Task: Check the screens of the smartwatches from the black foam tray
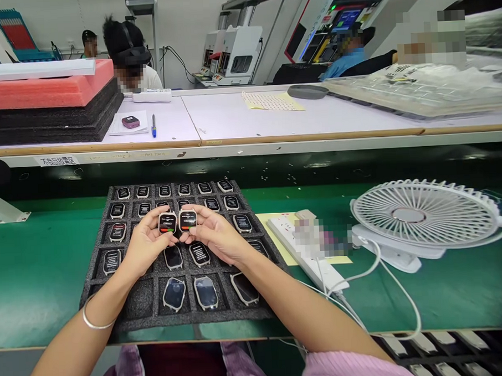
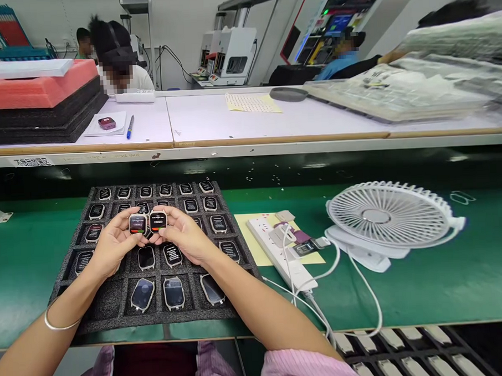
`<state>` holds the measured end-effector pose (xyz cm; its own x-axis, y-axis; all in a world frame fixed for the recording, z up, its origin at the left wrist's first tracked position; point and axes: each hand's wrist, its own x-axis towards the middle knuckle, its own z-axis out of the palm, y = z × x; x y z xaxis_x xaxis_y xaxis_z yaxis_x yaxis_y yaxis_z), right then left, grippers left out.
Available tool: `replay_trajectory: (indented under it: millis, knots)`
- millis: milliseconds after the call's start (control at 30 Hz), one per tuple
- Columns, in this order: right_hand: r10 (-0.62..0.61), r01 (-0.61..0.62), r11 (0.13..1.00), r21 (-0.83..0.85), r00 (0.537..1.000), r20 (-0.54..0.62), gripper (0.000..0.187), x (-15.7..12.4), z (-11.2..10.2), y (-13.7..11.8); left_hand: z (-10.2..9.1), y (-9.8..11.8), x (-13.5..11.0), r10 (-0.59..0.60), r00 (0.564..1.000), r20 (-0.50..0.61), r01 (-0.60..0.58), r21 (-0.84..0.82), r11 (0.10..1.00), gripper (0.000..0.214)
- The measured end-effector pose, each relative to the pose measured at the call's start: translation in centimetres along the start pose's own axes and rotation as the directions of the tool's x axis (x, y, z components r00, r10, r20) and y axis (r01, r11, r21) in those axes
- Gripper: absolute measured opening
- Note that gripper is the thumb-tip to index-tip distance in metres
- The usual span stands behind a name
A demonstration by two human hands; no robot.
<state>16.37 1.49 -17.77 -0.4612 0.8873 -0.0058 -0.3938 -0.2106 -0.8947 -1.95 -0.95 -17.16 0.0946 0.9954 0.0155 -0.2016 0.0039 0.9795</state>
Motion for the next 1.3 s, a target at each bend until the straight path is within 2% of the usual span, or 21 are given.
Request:
replay_trajectory:
  millis: [333, 833, 1067, 1300]
  knots:
    - [-0.019, 0.019, 0.999, -0.028, 1.0, -0.011, 0.05, 0.05, -0.01, 0.11, -0.29, -0.09, -0.06, 0.009, 1.0, 0.009, -0.009, 0.009, 1.0, 0.056]
    - [0.002, -0.006, 0.996, -0.09, 0.999, -0.043, 0.034, -0.01, 0.04, 0.0, -0.2, -0.13, -0.06, -0.016, 1.0, -0.021, 0.017, 0.043, 0.999, 0.046]
    - [-0.001, -0.002, 0.997, -0.082, 1.0, -0.031, 0.039, -0.14, 0.06, -0.1, -0.26, 0.22, -0.22, -0.026, 0.999, -0.019, 0.026, 0.038, 0.999, 0.044]
    - [0.04, -0.043, 0.996, -0.077, 0.998, -0.049, 0.027, -0.11, 0.11, 0.01, -0.03, 0.32, -0.15, -0.017, 1.0, -0.026, 0.019, 0.084, 0.996, 0.031]
